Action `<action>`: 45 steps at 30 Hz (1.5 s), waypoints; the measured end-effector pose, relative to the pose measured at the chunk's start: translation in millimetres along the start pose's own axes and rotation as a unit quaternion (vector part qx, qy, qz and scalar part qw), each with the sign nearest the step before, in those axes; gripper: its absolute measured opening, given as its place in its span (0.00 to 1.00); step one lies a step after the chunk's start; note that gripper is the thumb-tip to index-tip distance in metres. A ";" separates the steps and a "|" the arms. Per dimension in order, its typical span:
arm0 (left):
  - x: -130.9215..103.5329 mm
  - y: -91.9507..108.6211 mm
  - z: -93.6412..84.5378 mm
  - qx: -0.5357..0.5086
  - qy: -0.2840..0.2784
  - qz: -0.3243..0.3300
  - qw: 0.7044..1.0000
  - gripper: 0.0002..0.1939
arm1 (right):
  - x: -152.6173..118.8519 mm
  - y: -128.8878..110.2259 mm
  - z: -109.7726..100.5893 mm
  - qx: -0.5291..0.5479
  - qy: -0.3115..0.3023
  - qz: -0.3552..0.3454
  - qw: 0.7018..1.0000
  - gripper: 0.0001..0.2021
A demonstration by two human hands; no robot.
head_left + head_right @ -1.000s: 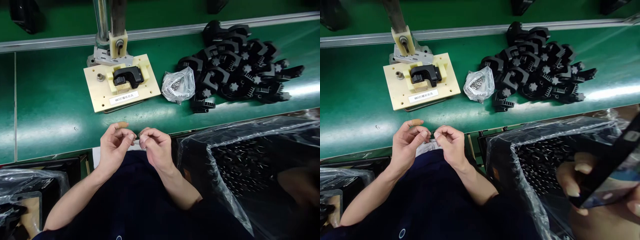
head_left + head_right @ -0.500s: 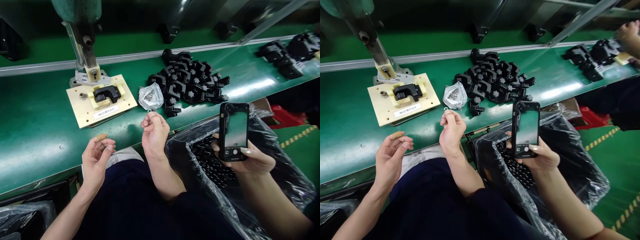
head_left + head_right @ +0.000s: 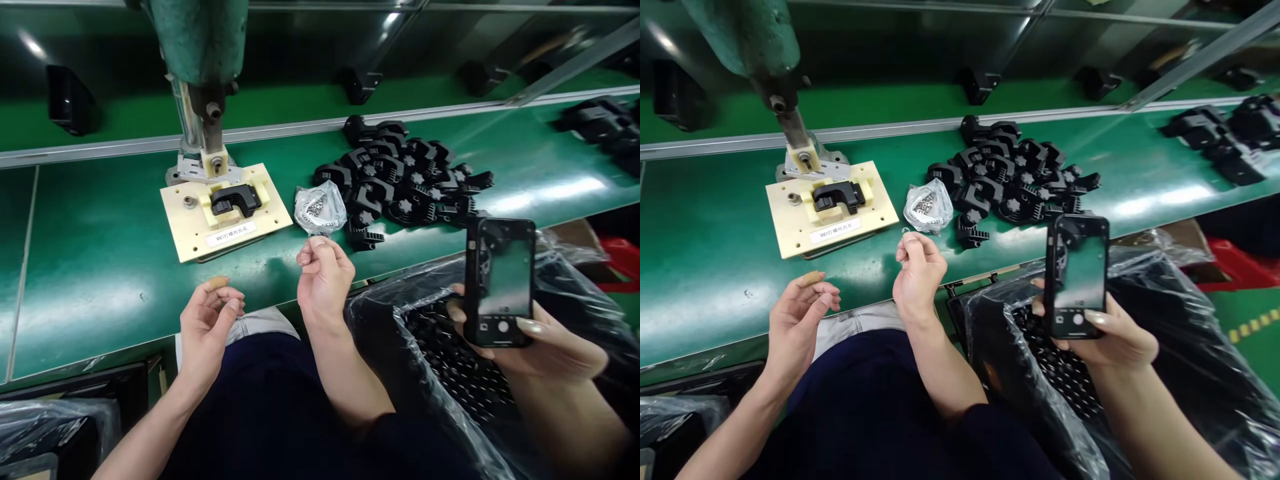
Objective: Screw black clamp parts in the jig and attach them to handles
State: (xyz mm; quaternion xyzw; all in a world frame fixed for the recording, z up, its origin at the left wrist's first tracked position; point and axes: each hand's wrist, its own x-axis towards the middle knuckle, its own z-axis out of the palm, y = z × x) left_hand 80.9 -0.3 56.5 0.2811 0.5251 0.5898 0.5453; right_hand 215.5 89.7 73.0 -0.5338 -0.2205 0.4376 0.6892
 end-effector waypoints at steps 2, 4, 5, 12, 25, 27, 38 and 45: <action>2.8 1.6 -0.2 -0.001 0.004 0.004 1.000 0.12 | 2.3 1.9 1.5 0.000 -0.001 -0.001 1.000 0.07; 7.6 4.3 -0.7 0.002 0.009 0.013 1.000 0.11 | 3.7 4.0 2.9 0.000 -0.001 -0.003 1.000 0.06; 10.9 6.1 -0.8 0.005 0.014 0.023 1.000 0.11 | 3.3 4.9 3.5 -0.002 -0.003 -0.004 1.000 0.06; 39.5 24.6 10.4 0.025 -0.001 0.106 0.994 0.10 | -23.0 7.7 9.6 -0.084 -0.177 0.041 0.980 0.04; 46.6 30.0 17.3 -0.024 -0.042 0.021 0.999 0.14 | -34.7 12.1 13.8 -0.105 -0.254 0.057 0.960 0.06; 47.1 30.1 17.8 -0.027 -0.043 0.015 0.999 0.14 | -35.4 12.5 13.9 -0.100 -0.257 0.069 0.959 0.06; 48.5 32.2 22.4 -0.080 -0.002 -0.048 0.996 0.20 | -36.7 18.8 10.5 -0.123 -0.259 0.030 0.958 0.04; 50.7 29.9 21.4 -0.085 0.019 -0.040 0.995 0.20 | -36.2 27.6 -1.7 -0.148 -0.247 -0.035 0.957 0.04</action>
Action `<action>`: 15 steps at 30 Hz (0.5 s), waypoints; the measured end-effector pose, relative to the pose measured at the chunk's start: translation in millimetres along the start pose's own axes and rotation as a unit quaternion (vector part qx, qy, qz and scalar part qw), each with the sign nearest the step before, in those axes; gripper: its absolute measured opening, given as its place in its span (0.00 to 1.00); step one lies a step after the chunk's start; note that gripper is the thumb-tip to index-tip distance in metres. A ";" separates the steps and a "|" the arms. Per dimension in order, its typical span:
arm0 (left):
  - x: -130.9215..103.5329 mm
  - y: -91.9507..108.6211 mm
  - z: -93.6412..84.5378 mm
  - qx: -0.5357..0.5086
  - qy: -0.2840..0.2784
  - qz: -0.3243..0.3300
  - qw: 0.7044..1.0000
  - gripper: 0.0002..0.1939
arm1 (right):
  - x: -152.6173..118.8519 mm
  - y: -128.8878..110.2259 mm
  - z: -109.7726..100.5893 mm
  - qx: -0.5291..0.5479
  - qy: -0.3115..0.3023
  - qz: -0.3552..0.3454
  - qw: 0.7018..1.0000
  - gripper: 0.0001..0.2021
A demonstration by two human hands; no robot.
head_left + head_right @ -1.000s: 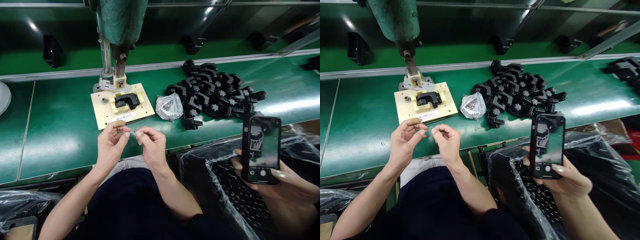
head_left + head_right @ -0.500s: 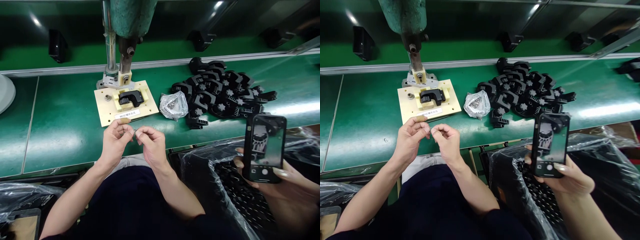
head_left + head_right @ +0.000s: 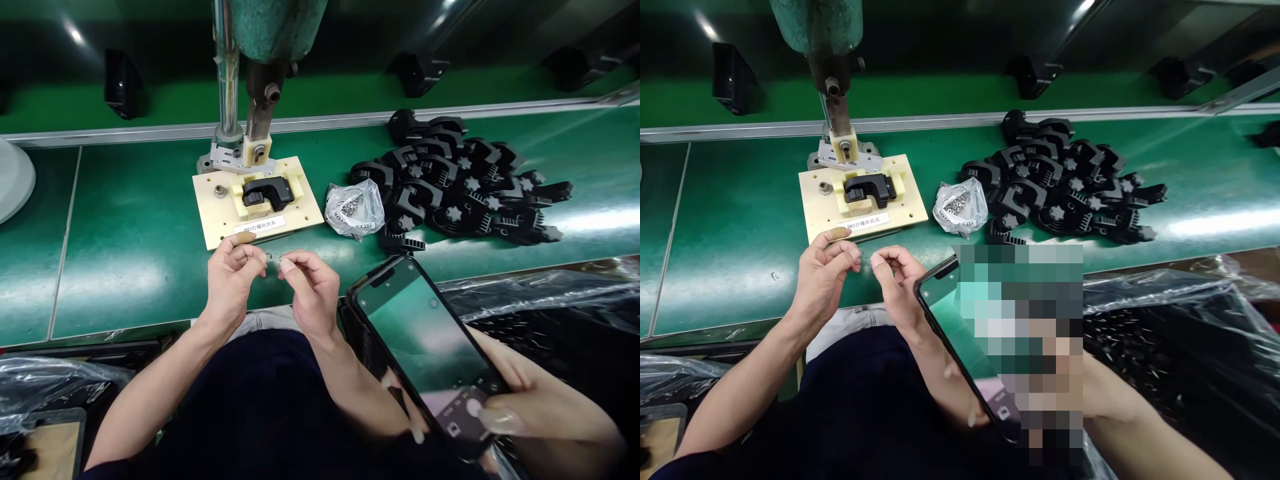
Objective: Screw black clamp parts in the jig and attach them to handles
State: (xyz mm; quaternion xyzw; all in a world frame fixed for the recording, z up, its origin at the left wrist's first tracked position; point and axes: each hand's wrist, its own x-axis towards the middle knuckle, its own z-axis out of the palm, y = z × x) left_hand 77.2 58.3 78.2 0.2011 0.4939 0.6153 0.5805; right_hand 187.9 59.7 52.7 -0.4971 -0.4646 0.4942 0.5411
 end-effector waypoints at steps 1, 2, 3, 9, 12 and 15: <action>0.1 -0.3 -0.2 0.001 0.001 0.000 1.000 0.21 | -0.4 1.6 -1.0 -0.003 -0.002 0.008 1.000 0.05; 0.2 -0.5 -0.4 0.002 0.001 -0.001 1.000 0.21 | -0.6 2.6 -1.7 -0.005 -0.006 0.015 1.000 0.05; 0.2 -0.8 -0.6 0.003 0.001 -0.001 1.000 0.21 | -0.7 3.0 -2.1 -0.007 -0.010 0.020 1.000 0.05; -0.9 -2.0 -0.9 0.001 -0.008 -0.002 1.000 0.21 | 1.1 0.0 -0.6 -0.001 -0.064 0.007 0.998 0.04; -2.0 -2.4 -0.6 0.003 -0.011 -0.007 1.000 0.20 | 1.7 0.1 0.0 -0.007 -0.073 0.006 0.997 0.04; -3.1 -2.2 0.6 -0.002 -0.010 -0.022 1.000 0.20 | 1.5 1.3 0.7 0.003 -0.064 0.009 0.998 0.03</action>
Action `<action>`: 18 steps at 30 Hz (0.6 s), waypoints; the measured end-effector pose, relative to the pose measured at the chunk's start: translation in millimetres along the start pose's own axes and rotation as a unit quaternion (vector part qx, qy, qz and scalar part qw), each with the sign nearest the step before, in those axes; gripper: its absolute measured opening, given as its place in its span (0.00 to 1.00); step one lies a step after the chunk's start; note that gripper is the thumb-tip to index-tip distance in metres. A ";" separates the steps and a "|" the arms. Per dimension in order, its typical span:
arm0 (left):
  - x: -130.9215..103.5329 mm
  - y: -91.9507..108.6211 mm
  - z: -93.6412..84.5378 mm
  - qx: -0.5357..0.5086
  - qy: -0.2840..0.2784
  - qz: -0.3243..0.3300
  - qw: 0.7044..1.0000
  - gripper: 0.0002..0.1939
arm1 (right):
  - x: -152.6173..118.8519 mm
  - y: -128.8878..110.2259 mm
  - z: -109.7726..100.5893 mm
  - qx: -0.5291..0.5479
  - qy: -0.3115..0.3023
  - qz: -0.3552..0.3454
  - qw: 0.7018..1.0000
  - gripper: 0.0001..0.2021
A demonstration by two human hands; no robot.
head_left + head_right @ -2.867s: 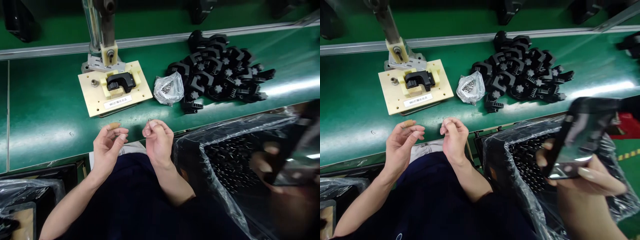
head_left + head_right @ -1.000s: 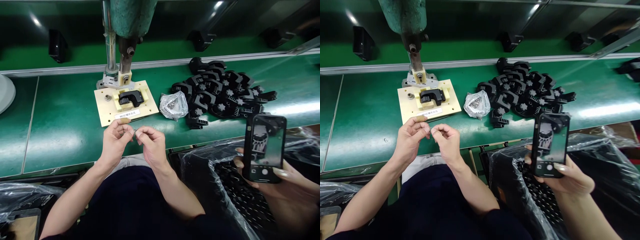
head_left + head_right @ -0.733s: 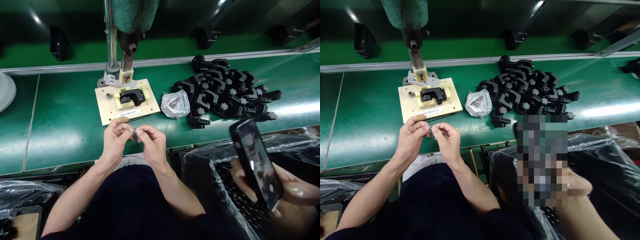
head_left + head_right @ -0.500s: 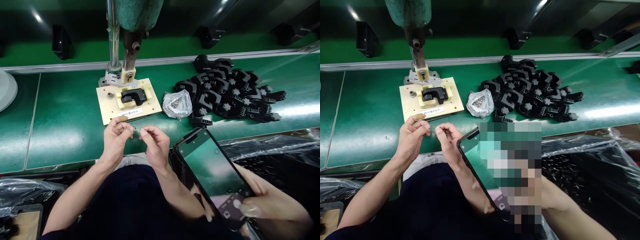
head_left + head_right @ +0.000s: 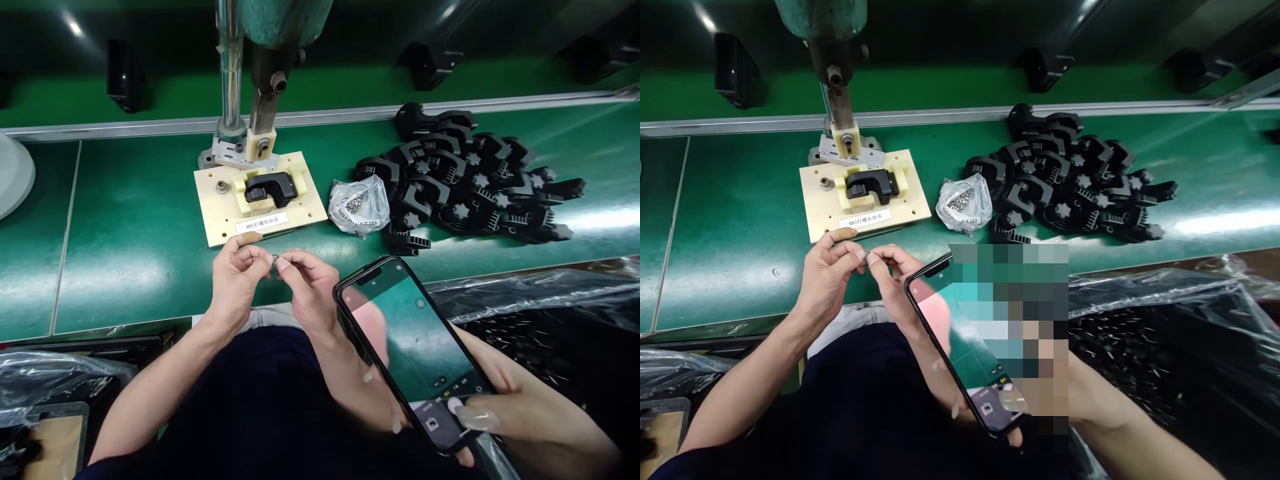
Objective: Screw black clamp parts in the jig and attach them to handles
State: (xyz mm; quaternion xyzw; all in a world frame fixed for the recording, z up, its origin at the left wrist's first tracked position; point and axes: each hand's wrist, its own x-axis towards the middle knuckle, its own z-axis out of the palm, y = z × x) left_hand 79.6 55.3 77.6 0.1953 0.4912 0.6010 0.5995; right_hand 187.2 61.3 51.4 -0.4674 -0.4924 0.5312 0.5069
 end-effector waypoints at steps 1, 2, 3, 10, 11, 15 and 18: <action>-0.2 0.3 0.5 -0.003 0.001 -0.007 1.000 0.21 | -0.2 0.5 0.2 0.006 0.005 0.002 1.000 0.03; -0.3 0.7 1.0 -0.006 0.001 -0.015 1.000 0.21 | -0.5 0.9 0.5 0.010 0.011 0.004 1.000 0.03; -0.2 1.2 1.4 -0.008 0.002 -0.022 1.000 0.21 | -0.8 1.3 0.6 0.014 0.017 0.007 1.000 0.04; -0.1 1.1 2.4 -0.017 -0.004 -0.039 0.999 0.21 | -1.4 -1.5 1.4 0.004 0.019 -0.009 1.000 0.04; -0.9 -0.5 2.3 -0.013 -0.008 -0.030 0.999 0.21 | -0.9 -2.0 1.9 -0.004 0.016 -0.017 1.000 0.04; -2.6 -9.3 -4.8 0.085 0.017 0.134 0.987 0.16 | 0.7 1.3 2.9 -0.080 0.037 -0.086 0.992 0.04; 1.0 -11.9 -21.7 0.218 0.017 0.293 0.931 0.12 | -2.9 9.1 -1.4 -0.133 0.060 -0.210 0.967 0.09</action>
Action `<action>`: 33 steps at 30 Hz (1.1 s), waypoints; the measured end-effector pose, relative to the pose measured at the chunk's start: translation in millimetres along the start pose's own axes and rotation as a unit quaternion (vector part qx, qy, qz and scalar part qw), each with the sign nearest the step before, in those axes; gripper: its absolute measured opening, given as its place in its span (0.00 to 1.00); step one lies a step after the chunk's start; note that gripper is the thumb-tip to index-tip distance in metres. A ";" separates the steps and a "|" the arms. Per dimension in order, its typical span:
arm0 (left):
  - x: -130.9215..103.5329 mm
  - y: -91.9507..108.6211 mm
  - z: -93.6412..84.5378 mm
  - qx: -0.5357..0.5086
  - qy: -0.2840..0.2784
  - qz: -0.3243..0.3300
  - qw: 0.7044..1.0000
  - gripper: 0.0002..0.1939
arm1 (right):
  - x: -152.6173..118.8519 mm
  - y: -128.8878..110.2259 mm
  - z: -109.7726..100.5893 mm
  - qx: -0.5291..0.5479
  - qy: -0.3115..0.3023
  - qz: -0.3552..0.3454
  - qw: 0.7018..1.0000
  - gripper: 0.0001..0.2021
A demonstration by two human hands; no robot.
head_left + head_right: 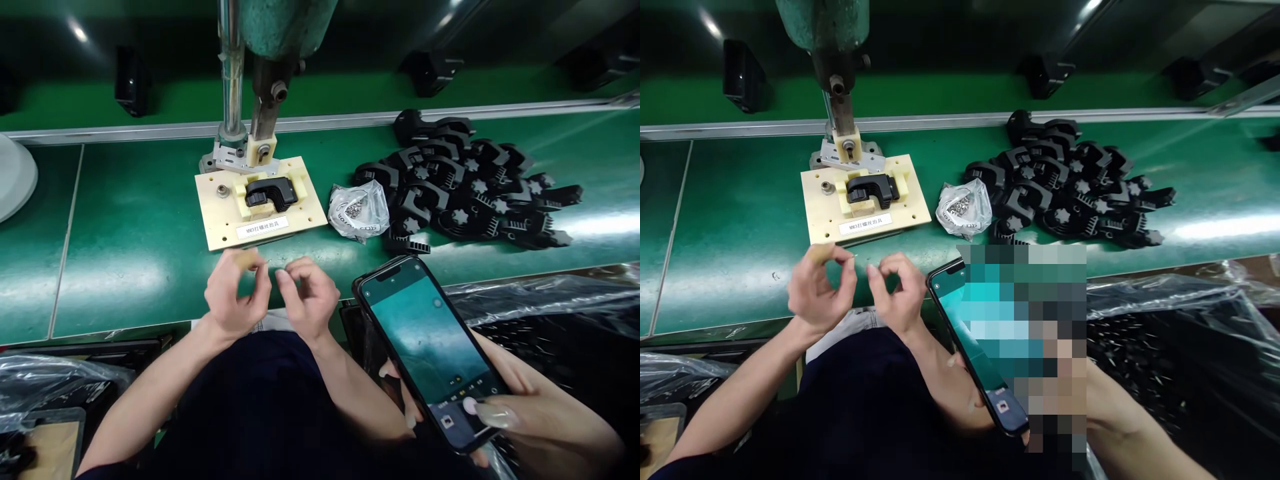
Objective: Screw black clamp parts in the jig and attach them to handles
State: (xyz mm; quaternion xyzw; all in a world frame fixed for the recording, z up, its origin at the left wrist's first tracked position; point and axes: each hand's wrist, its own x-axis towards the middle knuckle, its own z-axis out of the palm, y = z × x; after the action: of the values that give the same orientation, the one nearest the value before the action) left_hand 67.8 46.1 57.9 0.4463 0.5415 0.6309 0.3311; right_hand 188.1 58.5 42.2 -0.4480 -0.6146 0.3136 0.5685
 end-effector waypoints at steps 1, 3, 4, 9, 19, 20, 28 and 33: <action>1.3 -3.1 -6.4 0.023 -0.041 0.037 0.998 0.11 | -3.1 1.9 -2.5 -0.011 -0.006 -0.054 0.998 0.12; 4.7 -6.7 -19.2 0.043 -0.152 0.080 0.984 0.13 | -9.8 4.2 -9.0 -0.026 -0.040 -0.149 0.988 0.16; 6.4 -7.2 -24.5 0.052 -0.187 0.096 0.976 0.13 | -12.8 4.5 -12.3 -0.032 -0.066 -0.180 0.981 0.18; 13.4 -9.3 -33.6 0.127 -0.163 0.416 0.885 0.06 | -20.0 2.6 -16.3 -0.001 -0.111 -0.263 0.958 0.25; -5.3 -8.6 -1.9 -0.001 0.024 0.135 0.991 0.15 | -19.5 4.8 -6.3 0.017 -0.067 -0.301 0.951 0.20; -6.3 -3.4 2.4 -0.058 0.054 0.021 0.997 0.14 | -19.5 3.8 -6.9 0.004 -0.071 -0.296 0.953 0.20; -4.3 9.4 8.8 -0.184 0.098 -0.223 0.952 0.19 | -12.3 -6.8 0.1 -0.030 -0.118 -0.295 0.948 0.24; -8.6 7.1 10.6 -0.158 0.090 -0.188 0.965 0.17 | -11.3 -6.9 8.2 -0.013 -0.126 -0.280 0.952 0.25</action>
State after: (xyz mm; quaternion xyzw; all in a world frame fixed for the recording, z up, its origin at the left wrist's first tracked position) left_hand 81.3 41.1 63.3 0.2203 0.5367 0.6723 0.4598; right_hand 178.1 46.5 42.4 -0.2218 -0.7860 0.1876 0.5457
